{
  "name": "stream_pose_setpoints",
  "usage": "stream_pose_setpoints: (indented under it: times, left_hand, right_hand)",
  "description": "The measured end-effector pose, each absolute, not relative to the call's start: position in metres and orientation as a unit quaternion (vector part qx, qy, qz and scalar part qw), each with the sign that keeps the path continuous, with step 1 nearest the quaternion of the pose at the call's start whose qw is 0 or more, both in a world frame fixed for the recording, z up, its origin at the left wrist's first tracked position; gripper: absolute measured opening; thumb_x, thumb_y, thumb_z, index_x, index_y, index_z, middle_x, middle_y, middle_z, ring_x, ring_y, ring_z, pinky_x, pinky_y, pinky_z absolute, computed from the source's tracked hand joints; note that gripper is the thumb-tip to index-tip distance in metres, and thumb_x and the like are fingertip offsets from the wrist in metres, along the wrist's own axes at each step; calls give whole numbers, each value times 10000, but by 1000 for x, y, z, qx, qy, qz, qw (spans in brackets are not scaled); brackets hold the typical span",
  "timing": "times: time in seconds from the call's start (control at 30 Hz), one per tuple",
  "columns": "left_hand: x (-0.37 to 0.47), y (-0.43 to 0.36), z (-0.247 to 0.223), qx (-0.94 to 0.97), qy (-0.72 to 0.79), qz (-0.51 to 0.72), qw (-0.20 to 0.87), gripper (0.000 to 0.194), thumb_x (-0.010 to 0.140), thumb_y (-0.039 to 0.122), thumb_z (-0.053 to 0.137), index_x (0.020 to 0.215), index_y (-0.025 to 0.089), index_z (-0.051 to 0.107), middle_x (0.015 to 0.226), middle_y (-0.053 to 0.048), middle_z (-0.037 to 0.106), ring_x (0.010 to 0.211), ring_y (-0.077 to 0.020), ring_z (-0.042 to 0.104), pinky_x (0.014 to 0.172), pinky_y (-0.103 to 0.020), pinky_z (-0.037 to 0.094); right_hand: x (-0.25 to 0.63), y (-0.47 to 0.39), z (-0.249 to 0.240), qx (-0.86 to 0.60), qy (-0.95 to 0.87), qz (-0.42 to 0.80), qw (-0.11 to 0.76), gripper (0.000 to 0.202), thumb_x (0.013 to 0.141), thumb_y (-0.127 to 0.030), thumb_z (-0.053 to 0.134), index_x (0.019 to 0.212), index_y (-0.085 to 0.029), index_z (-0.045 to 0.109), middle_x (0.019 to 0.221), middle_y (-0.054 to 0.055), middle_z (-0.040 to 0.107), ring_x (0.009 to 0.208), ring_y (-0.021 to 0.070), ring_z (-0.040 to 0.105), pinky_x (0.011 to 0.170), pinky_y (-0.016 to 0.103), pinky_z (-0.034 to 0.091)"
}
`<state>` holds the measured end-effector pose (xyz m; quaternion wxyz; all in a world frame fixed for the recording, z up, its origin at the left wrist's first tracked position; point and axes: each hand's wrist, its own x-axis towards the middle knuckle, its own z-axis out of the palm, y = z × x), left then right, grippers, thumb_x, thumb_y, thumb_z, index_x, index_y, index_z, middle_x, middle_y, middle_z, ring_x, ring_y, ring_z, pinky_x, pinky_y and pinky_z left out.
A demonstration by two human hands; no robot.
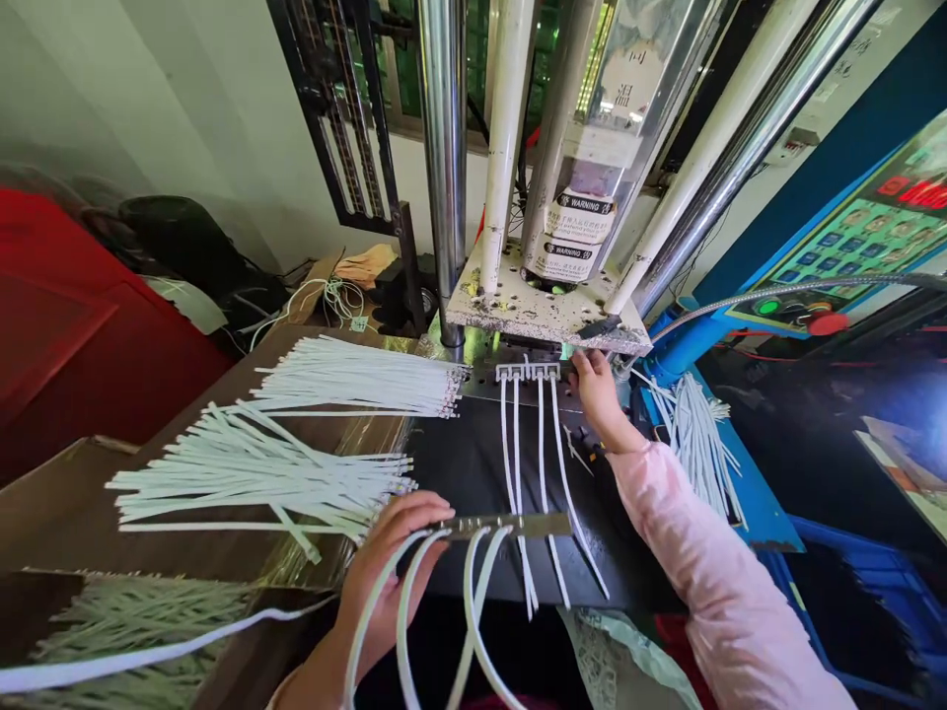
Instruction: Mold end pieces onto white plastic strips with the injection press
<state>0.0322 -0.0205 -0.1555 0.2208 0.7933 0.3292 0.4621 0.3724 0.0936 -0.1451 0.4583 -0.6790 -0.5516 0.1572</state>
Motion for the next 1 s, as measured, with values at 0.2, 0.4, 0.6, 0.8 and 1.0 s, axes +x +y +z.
stream_pose_setpoints:
  times: [0.2,0.4,0.6,0.8,1.0]
  left_hand:
    - [39,-2,-108,796,336,482,145,189,927,152,619,1095,235,645,1075,-42,676,1004,-175,656,931,-322,531]
    - [42,15,-97,849,287,441,51,187,953,184,596,1131,220,641,1087,-51,689,1007,-185,635,940,-346,492]
    - [84,32,-105,830,267,485,58,164,942,228,633,1091,250,697,1096,-56,652,1116,-214,572,1026,-414,453]
    - [128,105,-143,781,336,483,211,333,852,154,716,1170,251,725,1051,-60,599,973,-181,626,859,-327,558]
    - [172,195,-156,782,434,370,249,351,906,109,558,1216,178,707,1138,-105,698,976,-187,676,940,-351,565]
  right_hand:
    - [335,-30,-157,-670,-475,292,490,362,966,-572,442,773,-269,389,555,-72,410,445,129,419,437,247,347]
    - [344,-86,-136,-739,-587,193,270,317,952,-527,496,900,-241,621,666,24,637,610,197,618,591,297,452]
    - [348,-64,-88,-568,-600,377,419,461,946,-541,542,1270,-225,635,947,53,723,801,194,680,679,306,548]
    - [373,12,-122,-604,-625,236,435,344,887,-443,625,1085,-190,749,1006,67,762,870,214,687,809,349,541]
    - [411,108,-154,-661,-636,74,391,324,924,-327,517,1124,-186,730,1094,96,756,1017,255,688,955,431,521]
